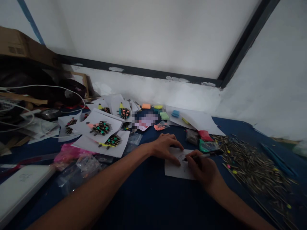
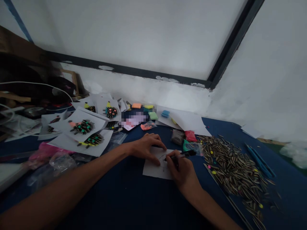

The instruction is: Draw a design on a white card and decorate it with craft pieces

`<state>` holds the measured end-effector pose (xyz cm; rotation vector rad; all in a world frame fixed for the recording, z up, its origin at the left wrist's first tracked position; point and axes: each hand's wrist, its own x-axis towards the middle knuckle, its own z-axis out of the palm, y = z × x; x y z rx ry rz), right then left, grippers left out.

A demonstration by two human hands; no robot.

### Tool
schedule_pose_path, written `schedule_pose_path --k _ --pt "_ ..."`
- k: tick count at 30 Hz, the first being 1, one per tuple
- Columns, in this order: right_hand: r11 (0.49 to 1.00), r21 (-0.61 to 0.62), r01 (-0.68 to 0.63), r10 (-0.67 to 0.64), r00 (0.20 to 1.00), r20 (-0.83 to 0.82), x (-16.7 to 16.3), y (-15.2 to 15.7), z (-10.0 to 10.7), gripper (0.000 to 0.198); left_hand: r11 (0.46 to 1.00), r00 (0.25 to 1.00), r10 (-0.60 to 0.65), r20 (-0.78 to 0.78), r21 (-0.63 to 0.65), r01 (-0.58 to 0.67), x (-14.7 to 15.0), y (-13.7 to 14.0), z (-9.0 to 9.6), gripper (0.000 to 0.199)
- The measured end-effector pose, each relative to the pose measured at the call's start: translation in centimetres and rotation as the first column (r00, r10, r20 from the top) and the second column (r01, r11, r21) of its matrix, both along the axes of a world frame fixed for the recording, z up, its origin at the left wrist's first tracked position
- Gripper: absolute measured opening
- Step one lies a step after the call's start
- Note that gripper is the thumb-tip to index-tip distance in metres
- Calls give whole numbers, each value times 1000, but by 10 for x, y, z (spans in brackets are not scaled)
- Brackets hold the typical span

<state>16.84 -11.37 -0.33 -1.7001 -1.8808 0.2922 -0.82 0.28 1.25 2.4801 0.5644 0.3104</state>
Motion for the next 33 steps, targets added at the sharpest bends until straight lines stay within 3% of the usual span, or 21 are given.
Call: schedule_pose_path --k 8,33 --pt "992 36 119 -116 991 -71 -2 -1 5 33 1000 1000 1 2 4 -1 0 0 1 51" --pt "997 33 75 -75 997 -1 -2 0 4 29 1000 1000 3 4 2 -3 0 -1 1 52"
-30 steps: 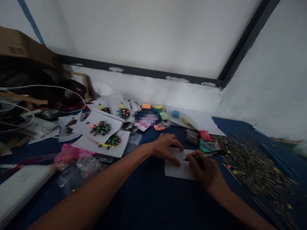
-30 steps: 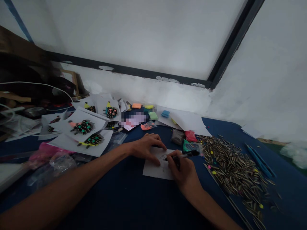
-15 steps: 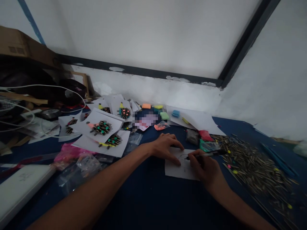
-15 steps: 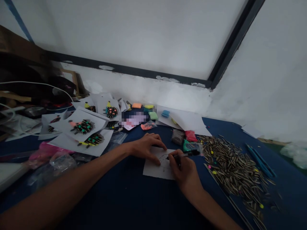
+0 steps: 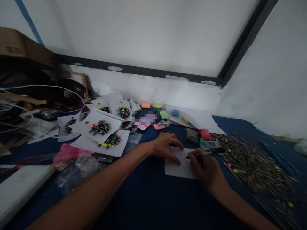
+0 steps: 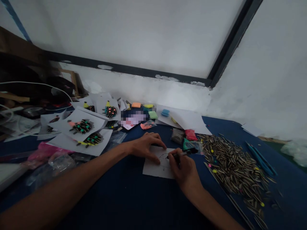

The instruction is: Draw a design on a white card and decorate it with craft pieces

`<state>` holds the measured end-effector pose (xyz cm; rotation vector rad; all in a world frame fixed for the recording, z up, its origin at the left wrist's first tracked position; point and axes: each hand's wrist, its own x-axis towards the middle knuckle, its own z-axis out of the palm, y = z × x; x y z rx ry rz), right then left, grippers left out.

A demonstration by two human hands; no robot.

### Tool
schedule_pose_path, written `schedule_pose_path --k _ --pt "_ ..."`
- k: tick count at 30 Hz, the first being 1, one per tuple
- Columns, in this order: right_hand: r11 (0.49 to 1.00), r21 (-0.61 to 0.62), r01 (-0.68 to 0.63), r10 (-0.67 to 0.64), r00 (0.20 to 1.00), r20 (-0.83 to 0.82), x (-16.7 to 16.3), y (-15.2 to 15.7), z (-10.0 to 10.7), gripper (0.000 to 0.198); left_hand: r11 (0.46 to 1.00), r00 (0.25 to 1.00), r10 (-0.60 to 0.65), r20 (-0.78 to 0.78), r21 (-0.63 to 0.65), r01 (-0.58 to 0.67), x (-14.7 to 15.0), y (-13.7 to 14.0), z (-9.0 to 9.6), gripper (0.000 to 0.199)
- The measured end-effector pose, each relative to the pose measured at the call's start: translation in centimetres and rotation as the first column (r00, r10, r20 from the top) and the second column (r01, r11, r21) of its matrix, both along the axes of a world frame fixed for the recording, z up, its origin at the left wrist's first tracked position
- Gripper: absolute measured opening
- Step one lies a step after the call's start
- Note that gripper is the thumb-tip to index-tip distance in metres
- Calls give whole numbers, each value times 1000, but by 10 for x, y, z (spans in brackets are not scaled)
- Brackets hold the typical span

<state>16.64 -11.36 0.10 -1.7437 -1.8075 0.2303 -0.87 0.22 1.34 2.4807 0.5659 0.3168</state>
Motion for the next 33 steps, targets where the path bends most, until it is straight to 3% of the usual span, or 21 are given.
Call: schedule_pose_path --k 12,33 --pt "999 -51 -16 16 1000 -7 2 0 -3 30 1000 1000 -3 -10 -4 3 -1 0 1 52" --pt "1000 -27 -2 2 1000 -20 0 -1 0 32 1000 1000 4 -8 5 -4 -1 0 0 51"
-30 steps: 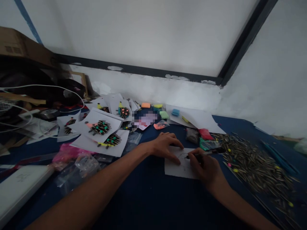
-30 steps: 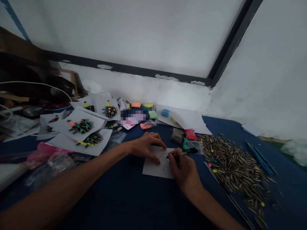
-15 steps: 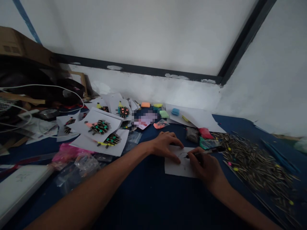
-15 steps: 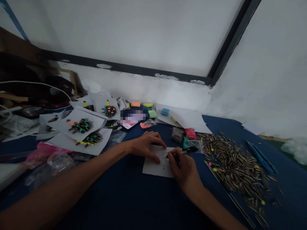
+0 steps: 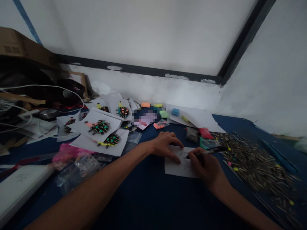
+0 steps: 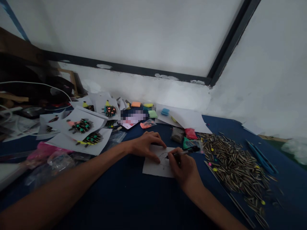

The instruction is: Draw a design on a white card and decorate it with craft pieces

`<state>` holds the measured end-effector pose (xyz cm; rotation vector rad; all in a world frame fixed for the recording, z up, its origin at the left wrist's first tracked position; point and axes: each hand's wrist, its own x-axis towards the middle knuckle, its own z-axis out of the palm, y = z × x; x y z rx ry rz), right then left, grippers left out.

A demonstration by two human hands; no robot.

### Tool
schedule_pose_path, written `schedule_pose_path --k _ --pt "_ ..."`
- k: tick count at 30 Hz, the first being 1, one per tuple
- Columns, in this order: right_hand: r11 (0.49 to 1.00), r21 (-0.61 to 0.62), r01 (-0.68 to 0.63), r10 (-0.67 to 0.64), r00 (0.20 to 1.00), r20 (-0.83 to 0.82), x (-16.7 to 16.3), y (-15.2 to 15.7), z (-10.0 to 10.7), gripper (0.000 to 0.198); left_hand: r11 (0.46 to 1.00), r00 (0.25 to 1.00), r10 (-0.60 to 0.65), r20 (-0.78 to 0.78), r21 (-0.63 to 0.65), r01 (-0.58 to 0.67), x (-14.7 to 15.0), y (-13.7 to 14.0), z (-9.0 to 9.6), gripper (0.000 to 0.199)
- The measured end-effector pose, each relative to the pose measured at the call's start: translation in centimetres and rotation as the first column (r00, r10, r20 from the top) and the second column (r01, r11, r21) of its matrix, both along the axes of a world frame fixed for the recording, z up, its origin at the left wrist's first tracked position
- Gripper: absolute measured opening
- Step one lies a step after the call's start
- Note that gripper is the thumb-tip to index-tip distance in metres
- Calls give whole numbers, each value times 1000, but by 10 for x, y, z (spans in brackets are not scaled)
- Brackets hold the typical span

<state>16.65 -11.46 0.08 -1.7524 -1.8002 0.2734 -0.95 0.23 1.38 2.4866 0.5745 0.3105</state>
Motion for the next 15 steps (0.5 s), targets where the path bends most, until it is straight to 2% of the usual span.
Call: schedule_pose_path --k 9,15 --pt "997 34 66 -66 998 19 7 0 2 34 1000 1000 0 13 -17 1 -1 0 -1 52" --pt "999 25 40 -41 999 19 7 1 1 31 1000 1000 -1 9 -10 1 -1 0 0 51"
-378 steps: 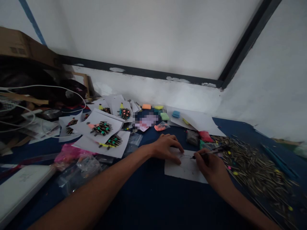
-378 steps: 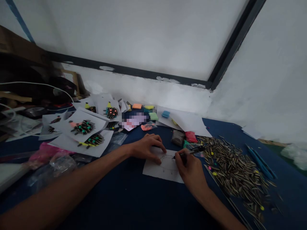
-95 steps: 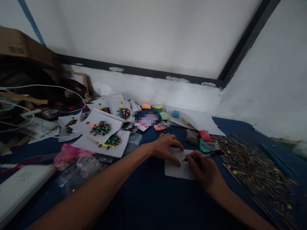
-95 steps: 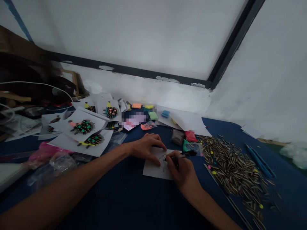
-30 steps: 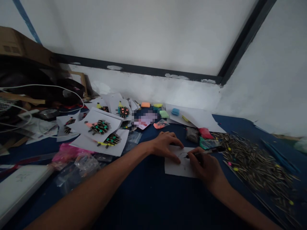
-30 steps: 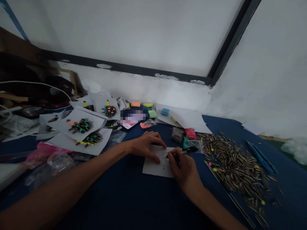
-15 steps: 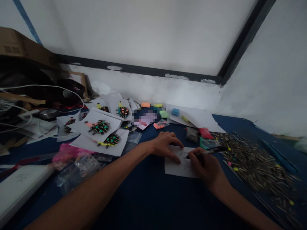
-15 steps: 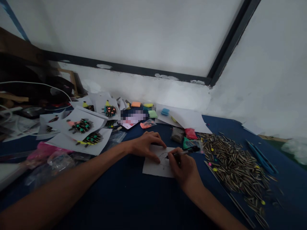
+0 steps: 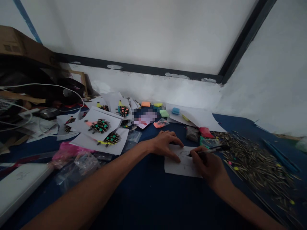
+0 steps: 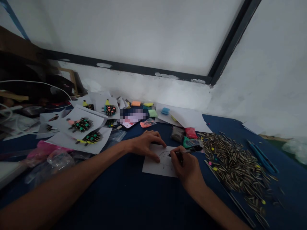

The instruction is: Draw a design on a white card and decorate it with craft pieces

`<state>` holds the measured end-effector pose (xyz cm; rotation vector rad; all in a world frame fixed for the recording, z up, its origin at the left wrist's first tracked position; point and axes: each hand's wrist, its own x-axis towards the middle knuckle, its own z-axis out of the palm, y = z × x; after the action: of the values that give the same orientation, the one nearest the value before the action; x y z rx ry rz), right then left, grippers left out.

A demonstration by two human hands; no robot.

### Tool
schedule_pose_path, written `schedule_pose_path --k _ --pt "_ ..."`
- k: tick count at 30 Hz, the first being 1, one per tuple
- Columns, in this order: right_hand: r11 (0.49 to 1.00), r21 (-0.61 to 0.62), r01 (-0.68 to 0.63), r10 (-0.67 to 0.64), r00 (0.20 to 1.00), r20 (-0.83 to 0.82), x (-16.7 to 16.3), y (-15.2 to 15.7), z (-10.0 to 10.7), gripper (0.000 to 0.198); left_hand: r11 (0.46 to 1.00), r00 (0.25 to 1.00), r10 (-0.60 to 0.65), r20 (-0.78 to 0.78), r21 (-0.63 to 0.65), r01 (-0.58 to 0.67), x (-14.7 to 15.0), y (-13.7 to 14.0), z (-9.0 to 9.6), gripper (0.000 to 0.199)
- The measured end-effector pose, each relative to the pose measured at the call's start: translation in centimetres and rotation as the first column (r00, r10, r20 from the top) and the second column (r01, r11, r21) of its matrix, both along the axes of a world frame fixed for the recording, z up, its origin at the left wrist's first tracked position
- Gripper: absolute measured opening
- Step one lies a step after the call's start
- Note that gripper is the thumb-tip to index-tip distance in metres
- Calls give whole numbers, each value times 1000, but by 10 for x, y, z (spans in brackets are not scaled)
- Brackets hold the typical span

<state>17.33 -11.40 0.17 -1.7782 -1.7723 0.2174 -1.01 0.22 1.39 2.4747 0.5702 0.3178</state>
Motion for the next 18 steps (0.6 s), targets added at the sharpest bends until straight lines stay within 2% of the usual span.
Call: schedule_pose_path --k 6,18 --pt "999 -36 -33 33 999 5 0 0 -1 32 1000 1000 8 1 -1 -8 1 0 0 52" --pt "1000 -13 -16 17 999 31 -4 0 3 31 1000 1000 7 8 5 -7 1 0 -1 51"
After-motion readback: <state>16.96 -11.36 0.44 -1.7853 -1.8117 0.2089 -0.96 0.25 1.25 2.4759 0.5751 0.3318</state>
